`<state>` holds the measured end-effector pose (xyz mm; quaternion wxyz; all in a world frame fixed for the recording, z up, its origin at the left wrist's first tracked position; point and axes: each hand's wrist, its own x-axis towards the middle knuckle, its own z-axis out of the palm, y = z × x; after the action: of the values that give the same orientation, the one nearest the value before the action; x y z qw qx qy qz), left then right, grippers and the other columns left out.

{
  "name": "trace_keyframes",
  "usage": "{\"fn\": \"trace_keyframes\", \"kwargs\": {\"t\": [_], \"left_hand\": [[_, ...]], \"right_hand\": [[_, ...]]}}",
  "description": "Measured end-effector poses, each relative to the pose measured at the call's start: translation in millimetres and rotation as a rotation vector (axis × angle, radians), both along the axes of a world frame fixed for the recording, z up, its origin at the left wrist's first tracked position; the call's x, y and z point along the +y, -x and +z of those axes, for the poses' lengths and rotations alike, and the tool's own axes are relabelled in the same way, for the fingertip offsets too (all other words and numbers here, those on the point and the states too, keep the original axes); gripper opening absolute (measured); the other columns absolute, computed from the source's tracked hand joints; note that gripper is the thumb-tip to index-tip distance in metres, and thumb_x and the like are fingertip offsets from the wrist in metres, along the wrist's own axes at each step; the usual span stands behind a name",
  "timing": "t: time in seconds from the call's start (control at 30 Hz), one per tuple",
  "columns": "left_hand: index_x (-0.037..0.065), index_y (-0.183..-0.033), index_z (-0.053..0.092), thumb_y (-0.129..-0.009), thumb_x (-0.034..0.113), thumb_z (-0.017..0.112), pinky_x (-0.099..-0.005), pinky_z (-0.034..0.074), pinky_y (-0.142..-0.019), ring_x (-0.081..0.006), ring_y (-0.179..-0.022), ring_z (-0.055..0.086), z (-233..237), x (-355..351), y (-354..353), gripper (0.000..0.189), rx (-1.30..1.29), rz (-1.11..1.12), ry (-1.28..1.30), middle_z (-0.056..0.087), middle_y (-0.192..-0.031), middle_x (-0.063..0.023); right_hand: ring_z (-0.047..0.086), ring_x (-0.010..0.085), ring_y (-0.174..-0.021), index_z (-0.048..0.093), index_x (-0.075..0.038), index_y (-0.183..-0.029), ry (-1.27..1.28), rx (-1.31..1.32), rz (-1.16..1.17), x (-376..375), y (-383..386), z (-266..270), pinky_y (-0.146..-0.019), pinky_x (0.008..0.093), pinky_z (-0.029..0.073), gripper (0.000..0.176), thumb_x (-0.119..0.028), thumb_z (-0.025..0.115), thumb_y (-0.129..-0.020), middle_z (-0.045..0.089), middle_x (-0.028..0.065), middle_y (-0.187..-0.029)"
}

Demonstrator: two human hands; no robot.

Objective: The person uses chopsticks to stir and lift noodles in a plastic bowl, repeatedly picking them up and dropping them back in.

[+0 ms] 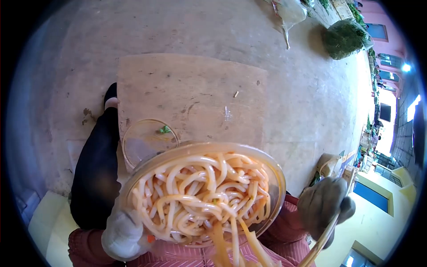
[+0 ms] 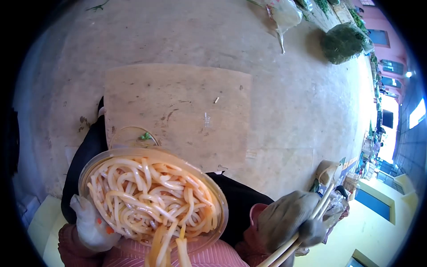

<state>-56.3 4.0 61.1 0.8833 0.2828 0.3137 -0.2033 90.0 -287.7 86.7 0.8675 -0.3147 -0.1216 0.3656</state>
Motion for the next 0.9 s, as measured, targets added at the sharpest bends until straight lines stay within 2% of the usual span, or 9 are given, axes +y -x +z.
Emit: {"fn": "trace_keyframes", "kwargs": {"t": [0.07, 0.2, 0.3, 0.4, 0.47, 0.53, 0.57, 0.67, 0.9], "left_hand": [[-0.002, -0.129, 0.022, -0.065, 0.048, 0.069, -0.0351, 0.040, -0.093, -0.0221, -0.112, 0.044, 2, -3, -13, 0.094, 0.031, 0.126, 0.127, 0.037, -0.126, -0.0133], [0.005, -0.133, 0.018, -0.070, 0.065, 0.048, -0.0427, 0.034, -0.097, -0.0276, -0.118, 0.037, -2, -1, -11, 0.091, -0.090, -0.037, -0.045, 0.032, -0.131, -0.0146], [0.005, -0.132, 0.018, -0.070, 0.065, 0.049, -0.0425, 0.034, -0.097, -0.0273, -0.119, 0.036, -3, 0, -9, 0.091, -0.058, -0.028, 0.004, 0.031, -0.131, -0.0143], [0.005, -0.132, 0.018, -0.070, 0.065, 0.048, -0.0428, 0.033, -0.098, -0.0272, -0.119, 0.036, -2, 2, -7, 0.091, -0.003, -0.046, -0.009, 0.031, -0.132, -0.0139], [0.005, -0.132, 0.019, -0.070, 0.065, 0.049, -0.0427, 0.033, -0.098, -0.0272, -0.119, 0.035, 0, 0, -10, 0.091, -0.016, -0.039, -0.006, 0.031, -0.131, -0.0138], [0.005, -0.132, 0.019, -0.070, 0.065, 0.049, -0.0425, 0.033, -0.098, -0.0272, -0.119, 0.035, 0, -1, -13, 0.091, -0.032, -0.032, -0.001, 0.032, -0.131, -0.0137], [0.005, -0.132, 0.020, -0.070, 0.065, 0.049, -0.0423, 0.034, -0.097, -0.0273, -0.119, 0.036, -1, -2, -14, 0.091, -0.044, -0.014, -0.023, 0.032, -0.131, -0.0135], [0.005, -0.131, 0.022, -0.070, 0.065, 0.049, -0.0420, 0.035, -0.096, -0.0273, -0.117, 0.037, 1, -4, -16, 0.090, -0.045, 0.010, -0.056, 0.034, -0.129, -0.0129], [0.006, -0.131, 0.021, -0.073, 0.061, 0.048, -0.0411, 0.039, -0.093, -0.0260, -0.115, 0.040, -4, -5, -13, 0.085, -0.045, 0.091, -0.016, 0.034, -0.129, -0.0124]], "right_hand": [[0.056, 0.0184, -0.052, 0.052, 0.012, -0.083, 0.007, 0.138, -0.252, -17, 9, -1, -0.046, 0.0201, 0.046, 0.011, 0.003, 0.048, -0.078, 0.054, 0.0110, -0.060], [0.056, 0.0175, -0.054, 0.051, 0.010, -0.085, -0.032, 0.399, -0.590, -49, 11, -5, -0.048, 0.0188, 0.046, 0.009, 0.005, 0.049, -0.078, 0.052, 0.0082, -0.060], [0.056, 0.0170, -0.055, 0.051, 0.010, -0.085, -0.058, 0.467, -0.648, -49, 13, -8, -0.050, 0.0181, 0.046, 0.009, 0.007, 0.049, -0.077, 0.052, 0.0069, -0.060], [0.052, 0.0060, -0.062, 0.047, 0.004, -0.082, -0.023, 0.103, -0.752, -19, 27, -19, -0.067, 0.0144, 0.048, 0.006, 0.003, 0.042, -0.084, 0.040, 0.0011, -0.059], [0.055, 0.0115, -0.059, 0.049, 0.005, -0.083, 0.163, -0.018, -0.737, -10, 24, -20, -0.060, 0.0177, 0.050, 0.011, -0.002, 0.040, -0.085, 0.048, 0.0071, -0.061], [0.052, 0.0124, -0.045, 0.050, 0.007, -0.082, 0.308, -0.287, -0.366, 6, 13, -8, -0.045, 0.0204, 0.049, 0.012, -0.004, 0.046, -0.082, 0.052, 0.0118, -0.060], [0.049, 0.0146, -0.035, 0.051, 0.013, -0.081, 0.337, -0.472, -0.620, 13, 19, -18, -0.033, 0.0228, 0.044, 0.019, -0.005, 0.047, -0.079, 0.054, 0.0151, -0.054], [0.050, 0.0172, -0.033, 0.050, 0.018, -0.080, 0.112, 0.000, -0.292, 8, 16, -6, -0.030, 0.0221, 0.043, 0.022, -0.003, 0.045, -0.077, 0.052, 0.0161, -0.047], [0.053, 0.0189, -0.033, 0.045, 0.024, -0.083, -0.022, 0.023, -0.173, 26, 12, 4, -0.029, 0.0229, 0.043, 0.031, -0.006, 0.036, -0.085, 0.051, 0.0217, -0.045]]}}
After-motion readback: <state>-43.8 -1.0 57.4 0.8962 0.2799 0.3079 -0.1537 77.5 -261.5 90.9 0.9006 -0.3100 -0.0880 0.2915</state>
